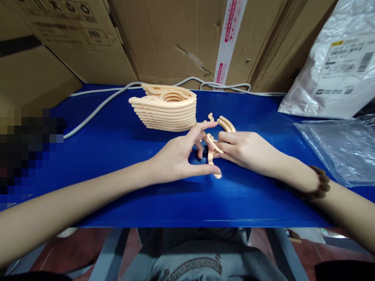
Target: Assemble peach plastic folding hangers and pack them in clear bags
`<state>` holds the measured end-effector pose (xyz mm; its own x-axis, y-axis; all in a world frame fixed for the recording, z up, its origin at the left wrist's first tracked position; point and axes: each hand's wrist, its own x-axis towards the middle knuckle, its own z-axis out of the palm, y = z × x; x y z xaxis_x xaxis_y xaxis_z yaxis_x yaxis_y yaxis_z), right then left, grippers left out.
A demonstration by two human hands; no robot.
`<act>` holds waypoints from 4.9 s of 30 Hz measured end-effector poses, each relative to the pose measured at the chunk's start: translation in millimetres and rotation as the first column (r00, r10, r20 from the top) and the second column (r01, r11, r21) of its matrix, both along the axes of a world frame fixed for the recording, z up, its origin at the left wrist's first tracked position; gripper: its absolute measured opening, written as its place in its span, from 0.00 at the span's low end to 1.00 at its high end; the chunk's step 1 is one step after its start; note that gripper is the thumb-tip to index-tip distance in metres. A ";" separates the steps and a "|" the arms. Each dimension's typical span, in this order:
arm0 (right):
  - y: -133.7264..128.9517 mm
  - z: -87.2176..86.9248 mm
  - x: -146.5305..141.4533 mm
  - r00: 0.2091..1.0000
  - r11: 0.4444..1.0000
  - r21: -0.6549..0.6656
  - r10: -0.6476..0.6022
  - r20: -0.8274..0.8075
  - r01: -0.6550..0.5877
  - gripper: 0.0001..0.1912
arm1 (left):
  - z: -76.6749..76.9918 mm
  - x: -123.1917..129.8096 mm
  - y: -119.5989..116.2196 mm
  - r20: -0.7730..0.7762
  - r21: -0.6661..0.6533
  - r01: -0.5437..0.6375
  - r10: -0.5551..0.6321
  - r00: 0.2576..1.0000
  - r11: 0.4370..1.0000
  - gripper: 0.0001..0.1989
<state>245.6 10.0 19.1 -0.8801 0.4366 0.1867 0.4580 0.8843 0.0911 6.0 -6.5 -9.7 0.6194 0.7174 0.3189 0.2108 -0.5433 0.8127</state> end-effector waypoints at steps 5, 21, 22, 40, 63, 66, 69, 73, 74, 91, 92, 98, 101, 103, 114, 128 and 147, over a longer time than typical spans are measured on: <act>1.1 5.6 2.7 0.996 0.995 0.041 -0.089 -0.024 0.090 0.23 | -4.1 -2.7 -0.2 -0.200 0.189 -0.035 0.073 0.977 0.981 0.42; 18.1 13.8 13.2 0.868 0.868 -0.001 -0.497 -0.008 0.497 0.26 | 4.3 -5.8 4.1 -0.382 0.727 0.037 0.358 0.852 0.686 0.14; 17.4 14.9 12.9 0.863 0.863 -0.002 -0.506 0.006 0.506 0.24 | 3.7 -5.3 3.6 -0.396 0.722 0.049 0.355 0.847 0.690 0.16; 6.1 17.9 9.8 0.703 0.707 0.062 -0.707 0.084 0.704 0.29 | 4.2 -4.7 -3.5 -0.439 0.472 0.376 -0.157 0.885 0.798 0.33; 8.9 -8.2 -2.7 0.428 0.550 -0.832 -0.770 -0.473 0.072 0.25 | 6.4 -4.2 -7.5 -0.358 0.505 0.006 0.203 0.911 0.863 0.12; 5.3 -9.7 -7.5 0.447 0.483 -0.871 -0.761 -0.470 -0.093 0.21 | 3.3 -5.2 -6.9 -0.319 0.457 0.005 0.158 0.935 0.889 0.14; 2.0 -12.4 -11.5 0.461 0.453 -0.873 -0.744 -0.483 -0.184 0.18 | 2.2 -6.8 -6.8 -0.328 0.419 0.033 0.117 0.937 0.908 0.18; 4.0 -15.0 -11.0 0.438 0.430 -0.877 -0.760 -0.480 -0.214 0.14 | 5.8 -7.4 -9.5 -0.349 0.372 0.085 0.055 0.936 0.924 0.20; 4.8 -15.0 -10.6 0.429 0.426 -0.879 -0.767 -0.477 -0.215 0.14 | 7.1 -6.9 -10.8 -0.359 0.366 0.090 0.052 0.932 0.926 0.19; 3.1 -12.5 -12.4 0.359 0.421 -0.883 -0.807 -0.469 -0.209 0.17 | 10.4 -0.5 -21.1 -0.282 0.371 -0.139 0.254 0.925 0.918 0.06; 2.9 -12.0 -12.4 0.364 0.417 -0.884 -0.806 -0.467 -0.211 0.18 | 11.7 -1.0 -21.6 -0.286 0.389 -0.147 0.271 0.919 0.909 0.05; 1.8 -8.6 -12.0 0.396 0.415 -0.880 -0.786 -0.475 -0.233 0.22 | 15.1 -2.9 -14.5 -0.351 0.551 -0.142 0.383 0.854 0.822 0.15; 1.1 -7.4 -11.7 0.401 0.410 -0.876 -0.780 -0.480 -0.253 0.24 | 13.8 -2.3 -11.1 -0.392 0.548 -0.138 0.399 0.829 0.825 0.17; 1.3 -7.0 -11.3 0.394 0.412 -0.868 -0.775 -0.494 -0.279 0.24 | 11.6 -1.8 -10.5 -0.386 0.542 -0.164 0.418 0.822 0.824 0.17; 2.5 -7.5 -10.2 0.434 0.381 -0.871 -0.759 -0.486 -0.309 0.35 | 10.1 -4.1 -9.5 -0.357 0.555 -0.174 0.421 0.834 0.814 0.21; 5.5 -7.1 -8.5 0.345 0.488 -0.816 -0.742 -0.575 -0.309 0.11 | 10.9 -2.3 -10.5 -0.209 0.608 -0.219 0.420 0.883 0.763 0.16; 7.0 -3.6 -4.5 0.523 0.292 -0.878 -0.715 -0.464 -0.380 0.10 | 7.6 0.0 -9.9 -0.197 0.626 -0.047 0.216 0.956 0.779 0.19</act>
<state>241.1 17.0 15.5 -0.4834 0.8754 0.0030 -0.0269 -0.0114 -0.9996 6.0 -16.4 -2.0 0.6508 0.5045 0.5674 0.4617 -0.8562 0.2319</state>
